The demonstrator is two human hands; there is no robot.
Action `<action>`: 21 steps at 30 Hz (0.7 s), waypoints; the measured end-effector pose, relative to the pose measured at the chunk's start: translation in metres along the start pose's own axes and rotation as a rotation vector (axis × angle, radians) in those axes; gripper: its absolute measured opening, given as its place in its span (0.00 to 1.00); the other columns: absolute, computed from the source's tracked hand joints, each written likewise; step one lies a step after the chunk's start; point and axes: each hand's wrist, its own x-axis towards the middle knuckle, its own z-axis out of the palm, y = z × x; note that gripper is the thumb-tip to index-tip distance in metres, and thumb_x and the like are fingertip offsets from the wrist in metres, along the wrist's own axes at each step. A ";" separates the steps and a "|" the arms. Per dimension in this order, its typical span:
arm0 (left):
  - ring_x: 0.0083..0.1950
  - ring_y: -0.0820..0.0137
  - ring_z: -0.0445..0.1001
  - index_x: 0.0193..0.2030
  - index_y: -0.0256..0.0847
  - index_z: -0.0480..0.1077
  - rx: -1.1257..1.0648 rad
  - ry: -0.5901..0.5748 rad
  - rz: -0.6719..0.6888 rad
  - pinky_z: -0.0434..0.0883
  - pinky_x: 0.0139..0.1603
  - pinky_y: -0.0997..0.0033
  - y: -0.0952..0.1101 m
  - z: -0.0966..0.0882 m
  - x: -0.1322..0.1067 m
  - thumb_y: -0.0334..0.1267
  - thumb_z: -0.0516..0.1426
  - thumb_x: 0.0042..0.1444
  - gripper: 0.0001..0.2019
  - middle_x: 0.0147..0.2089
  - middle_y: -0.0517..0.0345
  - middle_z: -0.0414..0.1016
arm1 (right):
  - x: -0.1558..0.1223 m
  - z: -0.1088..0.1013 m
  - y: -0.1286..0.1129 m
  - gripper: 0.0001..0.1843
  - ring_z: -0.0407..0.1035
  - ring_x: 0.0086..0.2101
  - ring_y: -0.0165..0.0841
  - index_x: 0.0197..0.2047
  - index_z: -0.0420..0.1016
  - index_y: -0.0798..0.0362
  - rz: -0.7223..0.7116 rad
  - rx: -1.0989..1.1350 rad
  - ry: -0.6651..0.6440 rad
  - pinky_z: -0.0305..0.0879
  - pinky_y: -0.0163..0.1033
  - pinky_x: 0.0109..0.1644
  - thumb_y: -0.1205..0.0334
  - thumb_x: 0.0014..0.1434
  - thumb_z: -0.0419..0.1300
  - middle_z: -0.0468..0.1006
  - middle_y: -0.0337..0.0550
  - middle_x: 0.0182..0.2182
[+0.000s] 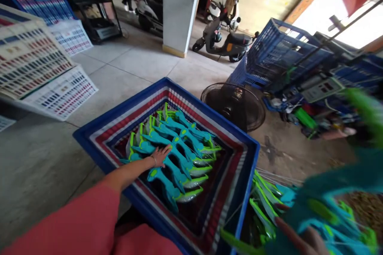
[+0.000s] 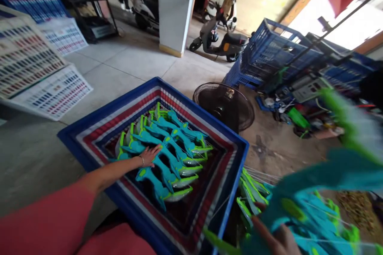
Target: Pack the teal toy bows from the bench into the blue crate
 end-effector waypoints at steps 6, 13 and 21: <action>0.75 0.39 0.56 0.79 0.49 0.43 -0.013 -0.048 -0.017 0.52 0.74 0.33 -0.004 0.021 0.013 0.42 0.73 0.45 0.60 0.81 0.42 0.31 | 0.035 0.155 -0.064 0.19 0.74 0.30 0.40 0.43 0.76 0.53 -0.191 -0.245 -0.519 0.71 0.42 0.37 0.46 0.59 0.59 0.79 0.44 0.29; 0.75 0.41 0.54 0.79 0.48 0.36 -0.011 -0.118 0.009 0.49 0.75 0.32 -0.001 0.017 0.008 0.48 0.72 0.49 0.61 0.81 0.44 0.27 | 0.128 0.364 -0.088 0.12 0.76 0.44 0.41 0.52 0.69 0.59 -0.292 -0.867 -0.331 0.66 0.39 0.44 0.60 0.69 0.56 0.79 0.57 0.45; 0.75 0.43 0.56 0.79 0.45 0.39 0.017 -0.051 0.036 0.51 0.76 0.35 -0.002 0.037 0.006 0.53 0.72 0.47 0.62 0.81 0.46 0.28 | 0.167 0.464 -0.043 0.10 0.72 0.51 0.45 0.49 0.71 0.60 -0.181 -0.948 -0.253 0.68 0.43 0.49 0.71 0.70 0.50 0.75 0.60 0.47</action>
